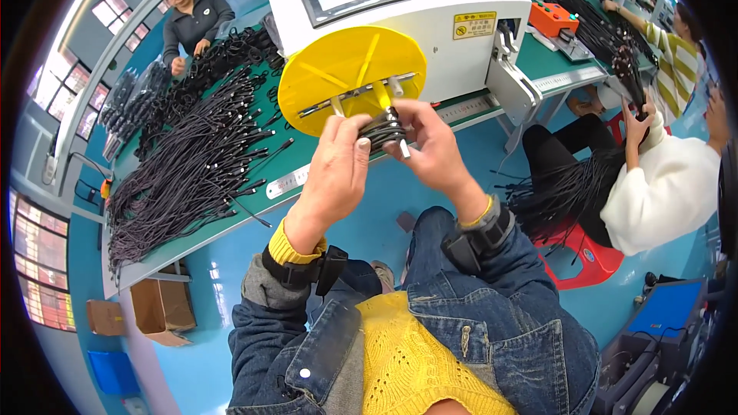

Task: The person picks up a cable, winds it around the spindles of a machine, and removes the coiled cable. They then pick up a rubber band and wrap it around the coiled cable.

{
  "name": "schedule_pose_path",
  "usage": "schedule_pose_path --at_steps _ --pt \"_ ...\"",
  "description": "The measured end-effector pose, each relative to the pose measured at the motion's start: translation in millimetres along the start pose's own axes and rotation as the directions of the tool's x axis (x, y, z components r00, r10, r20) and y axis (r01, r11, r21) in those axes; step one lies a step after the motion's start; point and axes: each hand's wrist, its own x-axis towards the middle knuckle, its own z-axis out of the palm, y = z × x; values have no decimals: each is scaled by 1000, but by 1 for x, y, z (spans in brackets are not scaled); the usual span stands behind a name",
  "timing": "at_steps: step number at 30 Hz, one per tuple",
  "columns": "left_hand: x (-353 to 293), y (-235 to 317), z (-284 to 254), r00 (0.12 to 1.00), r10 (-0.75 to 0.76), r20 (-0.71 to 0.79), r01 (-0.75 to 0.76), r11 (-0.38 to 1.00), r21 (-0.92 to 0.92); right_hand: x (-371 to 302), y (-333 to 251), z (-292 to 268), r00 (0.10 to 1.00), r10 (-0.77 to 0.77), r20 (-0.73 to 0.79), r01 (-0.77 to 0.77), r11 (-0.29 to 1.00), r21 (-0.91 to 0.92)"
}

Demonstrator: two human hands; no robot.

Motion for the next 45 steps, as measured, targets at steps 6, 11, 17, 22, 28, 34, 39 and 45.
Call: schedule_pose_path --at_steps 6,11,17,22,28,34,39,45 --pt "0 2 2 997 67 -42 -64 995 73 -10 -14 31 925 -190 -329 92 952 -291" --pt "-1 13 0 999 -26 41 20 989 146 -5 -8 29 882 -367 -296 160 824 -544" --pt "-8 7 2 999 8 -34 -4 991 134 -17 -23 37 905 -220 -364 -14 840 -542" --pt "-46 35 5 999 36 -38 -32 994 107 -54 -42 45 900 -275 -339 -16 756 -655" --pt "-110 28 37 982 -145 122 146 989 -1 -121 -22 57 970 197 -139 -236 654 -718" --pt "-139 -50 26 639 -399 657 745 532 -403 -105 23 83 876 364 315 -6 662 -749" --pt "-173 -81 37 636 -442 632 666 -99 -740 -82 30 121 880 206 428 41 865 -501" --pt "-183 -74 23 467 -456 757 868 72 -492 -103 50 140 858 247 451 -22 894 -448"
